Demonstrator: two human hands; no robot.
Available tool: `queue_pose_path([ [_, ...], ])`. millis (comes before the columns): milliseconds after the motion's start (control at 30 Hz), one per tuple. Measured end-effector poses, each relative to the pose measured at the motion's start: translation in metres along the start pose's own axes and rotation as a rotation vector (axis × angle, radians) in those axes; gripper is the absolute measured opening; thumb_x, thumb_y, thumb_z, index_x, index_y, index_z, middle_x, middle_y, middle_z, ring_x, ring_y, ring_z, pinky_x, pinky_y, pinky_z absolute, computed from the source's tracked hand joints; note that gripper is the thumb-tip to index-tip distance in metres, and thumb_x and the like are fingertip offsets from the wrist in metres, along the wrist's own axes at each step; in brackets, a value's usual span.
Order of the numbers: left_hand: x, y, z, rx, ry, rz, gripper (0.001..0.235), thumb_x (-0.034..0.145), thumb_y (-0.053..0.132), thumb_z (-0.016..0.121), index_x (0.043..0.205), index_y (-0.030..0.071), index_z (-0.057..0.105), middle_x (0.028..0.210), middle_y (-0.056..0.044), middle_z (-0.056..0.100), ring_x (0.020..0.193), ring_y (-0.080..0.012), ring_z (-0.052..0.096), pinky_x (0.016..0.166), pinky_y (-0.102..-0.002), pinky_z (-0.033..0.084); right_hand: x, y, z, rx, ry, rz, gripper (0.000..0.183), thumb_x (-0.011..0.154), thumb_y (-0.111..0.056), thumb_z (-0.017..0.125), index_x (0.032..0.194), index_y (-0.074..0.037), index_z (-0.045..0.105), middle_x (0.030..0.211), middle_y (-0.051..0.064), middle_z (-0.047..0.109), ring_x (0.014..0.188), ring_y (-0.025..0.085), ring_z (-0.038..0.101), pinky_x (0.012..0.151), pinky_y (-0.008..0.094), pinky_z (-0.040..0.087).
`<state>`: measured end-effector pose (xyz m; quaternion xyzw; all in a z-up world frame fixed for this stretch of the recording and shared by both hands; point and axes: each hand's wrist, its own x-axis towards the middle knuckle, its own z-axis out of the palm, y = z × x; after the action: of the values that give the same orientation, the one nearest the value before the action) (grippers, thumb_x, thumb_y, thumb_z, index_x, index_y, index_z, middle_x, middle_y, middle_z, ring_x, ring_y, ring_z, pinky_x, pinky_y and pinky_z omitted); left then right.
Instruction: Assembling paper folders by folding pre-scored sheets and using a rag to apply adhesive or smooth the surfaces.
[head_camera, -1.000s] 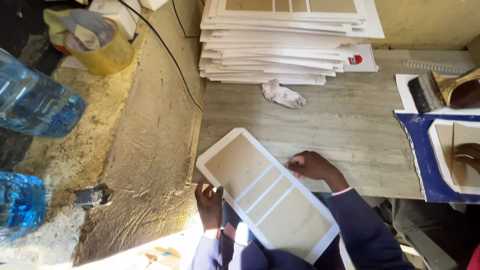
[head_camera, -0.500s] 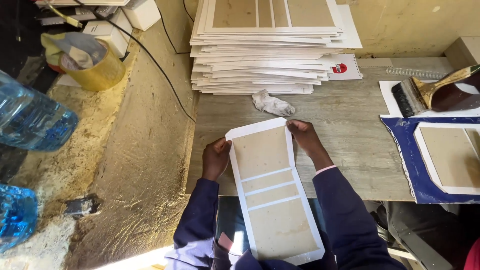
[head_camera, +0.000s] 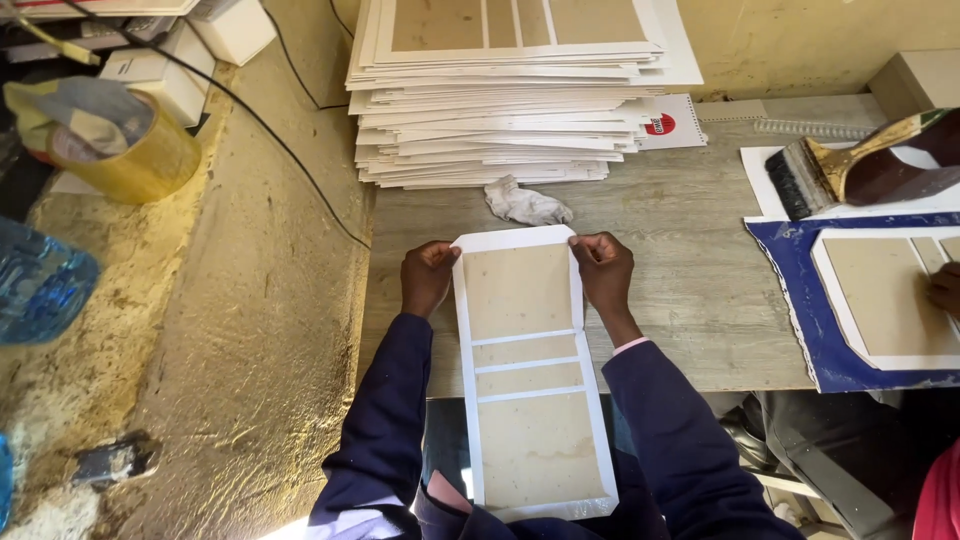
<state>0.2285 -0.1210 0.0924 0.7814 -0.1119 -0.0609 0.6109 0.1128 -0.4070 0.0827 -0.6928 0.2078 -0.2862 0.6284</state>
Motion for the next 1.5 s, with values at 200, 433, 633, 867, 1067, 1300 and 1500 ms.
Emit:
queue_pose_path([
  [200, -0.004, -0.005, -0.007, -0.057, -0.016, 0.014, 0.015, 0.103, 0.018, 0.074, 0.110, 0.010, 0.085, 0.088, -0.007, 0.081, 0.091, -0.0100, 0.067, 0.091, -0.032, 0.055, 0.028, 0.033, -0.027, 0.295, -0.220, 0.475, 0.021, 0.103, -0.021, 0.074, 0.119, -0.007, 0.076, 0.091, 0.005, 0.080, 0.070, 0.013, 0.076, 0.065, 0.026, 0.064],
  [433, -0.013, 0.004, -0.007, -0.064, -0.034, 0.012, 0.016, 0.105, 0.018, 0.073, 0.114, 0.010, 0.085, 0.090, -0.008, 0.083, 0.090, -0.0110, 0.068, 0.092, -0.032, 0.055, 0.030, 0.020, -0.033, 0.253, -0.285, 0.399, 0.016, 0.097, -0.020, 0.076, 0.106, -0.007, 0.077, 0.086, 0.007, 0.074, 0.072, 0.016, 0.077, 0.067, 0.030, 0.063],
  [633, -0.029, 0.023, -0.003, -0.009, -0.013, 0.014, 0.014, 0.104, 0.018, 0.074, 0.110, 0.013, 0.086, 0.087, -0.006, 0.083, 0.087, -0.0084, 0.068, 0.090, -0.031, 0.056, 0.029, 0.022, -0.025, -0.049, -0.232, 0.252, 0.014, 0.094, -0.017, 0.068, 0.085, -0.008, 0.074, 0.069, 0.003, 0.064, 0.061, 0.013, 0.068, 0.062, 0.027, 0.060],
  [867, -0.048, 0.029, 0.006, -0.310, 0.039, -0.044, 0.021, 0.104, 0.018, 0.075, 0.118, 0.005, 0.083, 0.096, -0.008, 0.083, 0.092, -0.0097, 0.068, 0.094, -0.032, 0.057, 0.015, 0.017, -0.018, -0.043, -0.099, 0.196, 0.011, 0.093, -0.017, 0.065, 0.084, -0.014, 0.071, 0.064, -0.002, 0.053, 0.061, 0.007, 0.052, 0.061, 0.023, 0.042],
  [1067, -0.075, 0.054, 0.016, 0.045, 0.238, 0.068, 0.020, 0.105, 0.014, 0.072, 0.119, 0.009, 0.085, 0.099, -0.013, 0.085, 0.098, -0.0185, 0.075, 0.089, -0.038, 0.060, -0.006, -0.013, -0.017, -0.033, -0.120, 0.154, 0.011, 0.093, -0.015, 0.062, 0.085, -0.013, 0.069, 0.065, -0.005, 0.048, 0.064, 0.006, 0.045, 0.063, 0.024, 0.036],
  [1300, -0.047, 0.007, -0.004, -0.479, -0.043, -0.290, 0.028, 0.098, 0.021, 0.077, 0.122, 0.007, 0.081, 0.088, -0.004, 0.080, 0.074, -0.0091, 0.075, 0.073, -0.023, 0.062, 0.014, 0.027, -0.030, 0.143, -0.198, 0.194, 0.011, 0.094, -0.014, 0.061, 0.091, -0.012, 0.071, 0.071, -0.003, 0.057, 0.065, 0.006, 0.054, 0.064, 0.021, 0.048],
  [1500, -0.042, 0.016, -0.012, -0.502, -0.134, -0.380, 0.033, 0.090, 0.024, 0.084, 0.118, 0.007, 0.082, 0.080, -0.004, 0.079, 0.074, -0.0115, 0.079, 0.074, -0.027, 0.064, 0.016, 0.021, -0.039, 0.141, -0.321, 0.151, 0.012, 0.098, -0.009, 0.060, 0.093, -0.010, 0.071, 0.075, 0.001, 0.058, 0.070, 0.010, 0.058, 0.066, 0.025, 0.051],
])
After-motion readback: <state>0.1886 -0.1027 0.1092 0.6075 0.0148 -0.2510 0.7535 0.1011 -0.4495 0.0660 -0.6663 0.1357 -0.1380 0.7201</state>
